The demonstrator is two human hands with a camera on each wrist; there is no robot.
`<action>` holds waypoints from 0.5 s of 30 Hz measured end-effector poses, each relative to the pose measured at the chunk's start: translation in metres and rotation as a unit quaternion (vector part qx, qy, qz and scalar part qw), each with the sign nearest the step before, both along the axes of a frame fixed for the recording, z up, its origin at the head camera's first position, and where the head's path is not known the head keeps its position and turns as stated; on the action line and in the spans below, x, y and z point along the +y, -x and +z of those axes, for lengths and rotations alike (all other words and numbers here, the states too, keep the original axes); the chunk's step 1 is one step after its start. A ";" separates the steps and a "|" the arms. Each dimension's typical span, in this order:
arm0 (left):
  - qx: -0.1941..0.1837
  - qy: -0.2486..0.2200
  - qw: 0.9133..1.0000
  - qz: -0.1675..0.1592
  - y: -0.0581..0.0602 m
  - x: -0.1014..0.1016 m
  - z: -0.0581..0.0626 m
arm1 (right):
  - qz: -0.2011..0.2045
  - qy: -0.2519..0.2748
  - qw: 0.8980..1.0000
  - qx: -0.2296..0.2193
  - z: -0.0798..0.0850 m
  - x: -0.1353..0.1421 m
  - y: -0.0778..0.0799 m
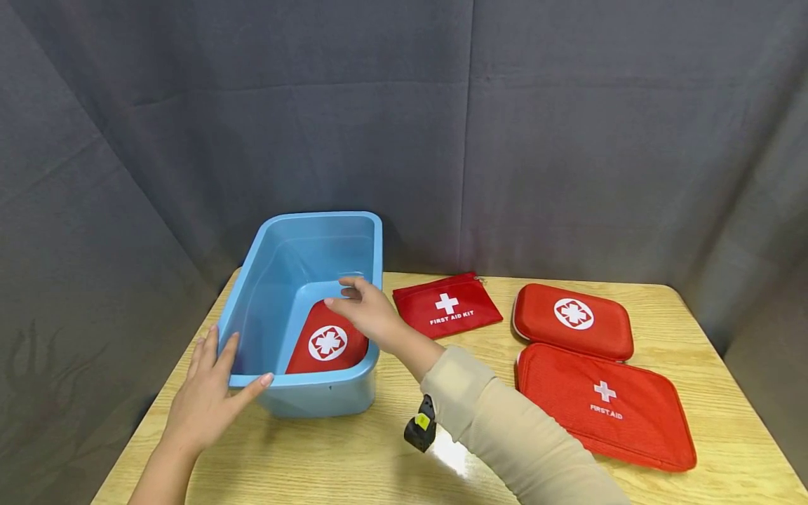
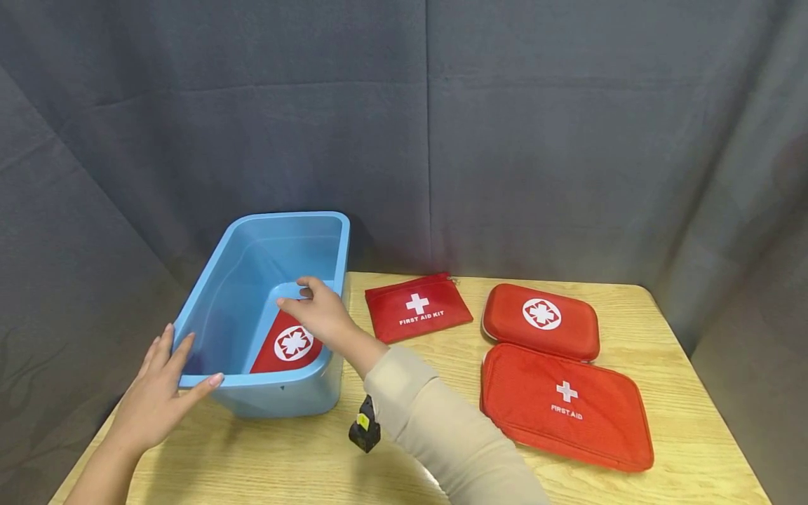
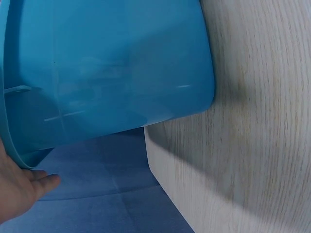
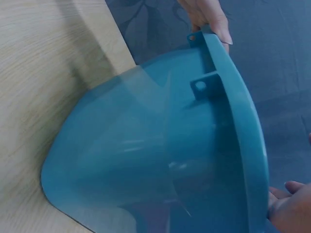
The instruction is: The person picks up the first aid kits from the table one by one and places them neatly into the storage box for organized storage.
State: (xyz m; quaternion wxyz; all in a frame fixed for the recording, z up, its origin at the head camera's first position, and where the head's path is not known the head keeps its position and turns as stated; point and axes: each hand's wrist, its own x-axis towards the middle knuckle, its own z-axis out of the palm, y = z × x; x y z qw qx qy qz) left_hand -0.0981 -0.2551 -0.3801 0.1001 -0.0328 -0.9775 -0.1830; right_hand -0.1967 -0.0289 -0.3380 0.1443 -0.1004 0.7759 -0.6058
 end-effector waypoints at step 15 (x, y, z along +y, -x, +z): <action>0.003 -0.002 1.000 -0.002 0.000 0.001 0.001 | -0.024 0.070 0.997 0.007 -0.001 0.043 0.007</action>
